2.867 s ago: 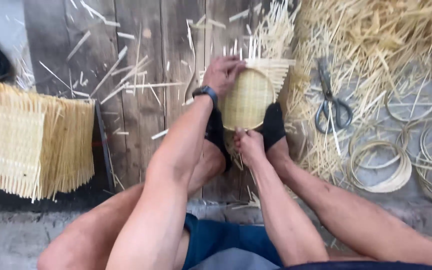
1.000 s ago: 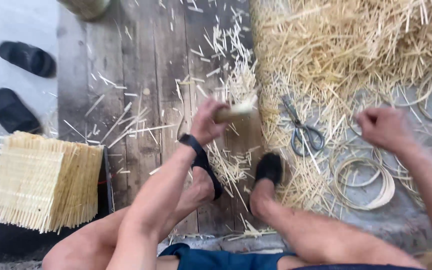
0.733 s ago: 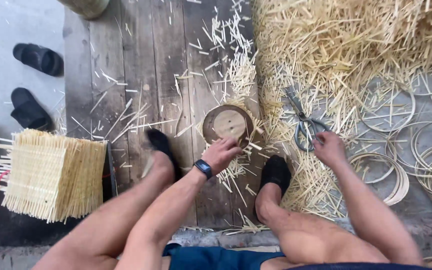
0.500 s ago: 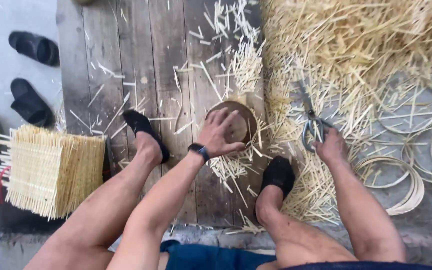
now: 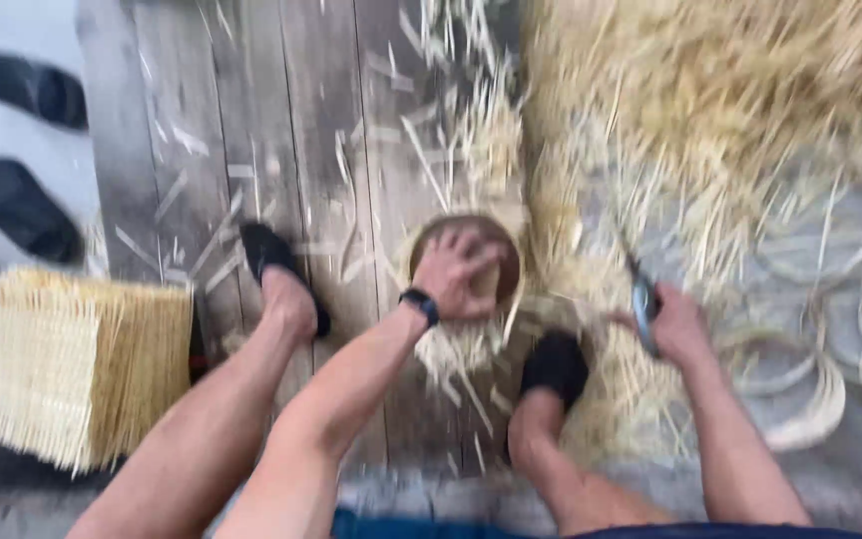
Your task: Making a bamboo basket using woven bamboo strips and a circular frame.
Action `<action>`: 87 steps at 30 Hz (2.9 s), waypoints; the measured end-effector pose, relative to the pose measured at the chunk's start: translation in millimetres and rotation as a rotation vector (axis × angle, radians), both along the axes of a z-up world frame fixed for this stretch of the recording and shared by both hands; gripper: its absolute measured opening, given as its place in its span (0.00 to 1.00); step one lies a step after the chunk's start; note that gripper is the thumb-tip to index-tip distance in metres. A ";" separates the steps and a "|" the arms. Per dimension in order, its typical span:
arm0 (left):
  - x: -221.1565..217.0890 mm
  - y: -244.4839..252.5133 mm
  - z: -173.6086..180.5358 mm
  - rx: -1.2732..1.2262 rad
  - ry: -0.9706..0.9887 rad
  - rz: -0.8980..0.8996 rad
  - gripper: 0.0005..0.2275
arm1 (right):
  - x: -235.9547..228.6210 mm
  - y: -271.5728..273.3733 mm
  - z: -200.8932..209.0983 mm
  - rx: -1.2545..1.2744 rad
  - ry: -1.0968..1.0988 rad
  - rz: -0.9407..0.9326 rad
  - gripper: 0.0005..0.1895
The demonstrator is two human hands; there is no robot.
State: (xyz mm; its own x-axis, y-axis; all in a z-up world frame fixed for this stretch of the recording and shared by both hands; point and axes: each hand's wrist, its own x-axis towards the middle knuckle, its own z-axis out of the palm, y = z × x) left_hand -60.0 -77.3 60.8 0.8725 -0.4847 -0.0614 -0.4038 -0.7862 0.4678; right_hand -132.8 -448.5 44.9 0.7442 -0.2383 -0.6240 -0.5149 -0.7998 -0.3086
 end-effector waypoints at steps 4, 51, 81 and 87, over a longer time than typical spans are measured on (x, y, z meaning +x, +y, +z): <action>7.5 4.0 14.4 0.255 -0.053 -0.474 0.47 | -10.3 12.1 -14.7 0.013 -0.185 0.155 0.28; -47.2 -29.8 -3.9 -0.151 -0.018 0.395 0.54 | 54.6 44.0 -34.6 -0.134 0.045 0.616 0.14; -55.4 -30.7 -1.8 -0.180 0.127 0.507 0.52 | -38.1 57.6 45.7 0.189 -0.234 0.094 0.25; -57.2 -62.7 2.3 -0.187 0.093 0.705 0.52 | -34.0 67.2 20.1 -0.283 -0.278 0.357 0.35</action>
State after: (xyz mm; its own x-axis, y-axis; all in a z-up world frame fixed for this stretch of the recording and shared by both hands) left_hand -117.2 -139.9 63.1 0.9762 0.1797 -0.1211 0.2156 -0.7483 0.6274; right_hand -166.8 -381.2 65.0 0.9379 -0.0709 -0.3395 -0.1253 -0.9820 -0.1411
